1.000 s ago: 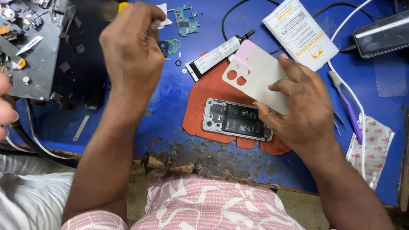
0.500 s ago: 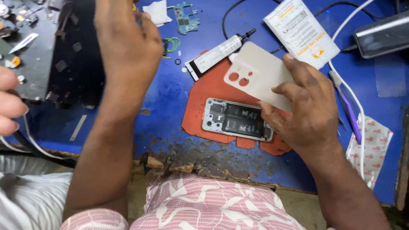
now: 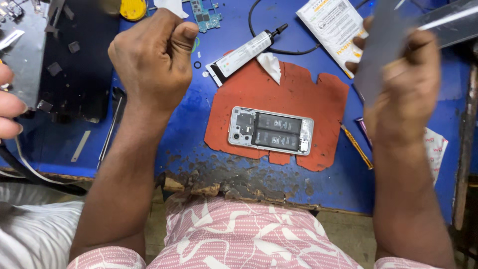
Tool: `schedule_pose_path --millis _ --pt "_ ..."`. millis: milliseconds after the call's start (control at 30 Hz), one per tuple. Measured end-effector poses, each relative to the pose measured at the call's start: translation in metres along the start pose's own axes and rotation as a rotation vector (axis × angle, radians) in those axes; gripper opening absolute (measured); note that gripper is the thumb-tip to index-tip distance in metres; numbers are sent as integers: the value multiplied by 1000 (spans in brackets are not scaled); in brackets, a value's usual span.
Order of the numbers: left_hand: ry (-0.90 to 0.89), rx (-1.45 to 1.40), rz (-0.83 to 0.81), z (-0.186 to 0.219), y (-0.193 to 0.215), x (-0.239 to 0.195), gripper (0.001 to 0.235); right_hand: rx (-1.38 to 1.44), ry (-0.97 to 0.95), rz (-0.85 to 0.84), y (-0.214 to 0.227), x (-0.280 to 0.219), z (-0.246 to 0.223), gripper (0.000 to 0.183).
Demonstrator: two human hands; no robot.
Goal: The person disassembles a smartphone, removes the back cover and camera module, cleans the back cover, applies adhesive, and reattaches the camera module to the back cover. The person handles the phone body, back cover, camera module, adhesive, and cleaning materials.
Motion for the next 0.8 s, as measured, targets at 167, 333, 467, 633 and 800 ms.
schedule_pose_path --millis 167,333,467,633,800 --pt "-213 -187 29 4 -6 -6 14 -176 76 50 35 18 9 43" --pt "-79 -273 84 -1 -4 -5 8 -1315 433 -115 16 32 28 52" --pt "175 -448 96 -14 5 -10 9 -1346 438 -179 2 40 41 58" --pt "170 -456 -82 11 27 -45 18 -1416 398 -168 -1 44 42 54" --pt "320 -664 -453 55 68 -57 22 -1477 334 -153 9 52 48 63"
Point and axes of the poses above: each hand's wrist, its own x-axis towards the middle knuckle, its own y-axis out of the back of the hand, z = x × y, the point moved 4 cm from there along x, towards the middle knuckle, and after that the axes turned 7 degrees about -x, right-handed, at the moved point
